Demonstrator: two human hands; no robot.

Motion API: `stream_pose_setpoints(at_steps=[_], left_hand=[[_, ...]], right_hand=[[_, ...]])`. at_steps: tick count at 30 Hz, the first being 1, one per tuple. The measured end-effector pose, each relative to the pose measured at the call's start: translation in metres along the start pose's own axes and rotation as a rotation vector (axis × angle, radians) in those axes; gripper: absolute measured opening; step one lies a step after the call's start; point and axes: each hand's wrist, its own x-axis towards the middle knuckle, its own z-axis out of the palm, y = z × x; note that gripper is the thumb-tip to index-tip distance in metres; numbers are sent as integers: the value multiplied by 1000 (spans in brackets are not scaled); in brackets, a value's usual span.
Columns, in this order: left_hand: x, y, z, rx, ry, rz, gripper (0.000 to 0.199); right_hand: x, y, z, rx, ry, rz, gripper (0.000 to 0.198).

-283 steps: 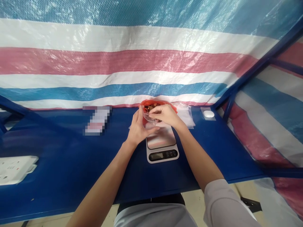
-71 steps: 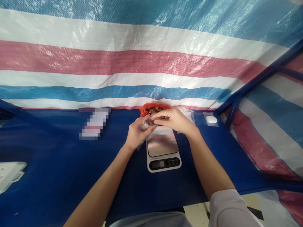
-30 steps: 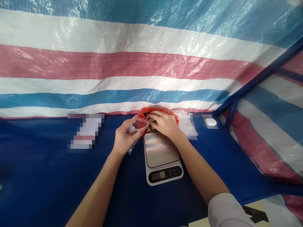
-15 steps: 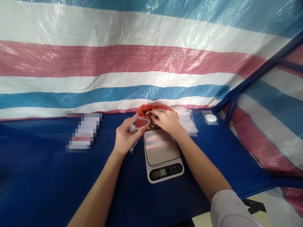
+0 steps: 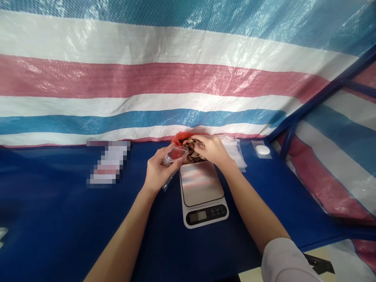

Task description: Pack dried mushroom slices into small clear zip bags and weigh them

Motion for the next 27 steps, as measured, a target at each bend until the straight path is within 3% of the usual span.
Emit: stream_pose_setpoints(at_steps=[7,16,22,27], left_hand=[[0,1,1,15,-6,-11,55],[0,-1,2,-11,-18,-5,50],[-1,-2,2,-33,-17,26,49],[-2,-1,3,-67,-56,40,52]], right_hand=[[-1,3,9,-5,23,-43,39],[-2,18,-4,309,109,-17,30],[-5,1,-26,557,72,-49,27],[-11,-18,-39,620,14,-197,28]])
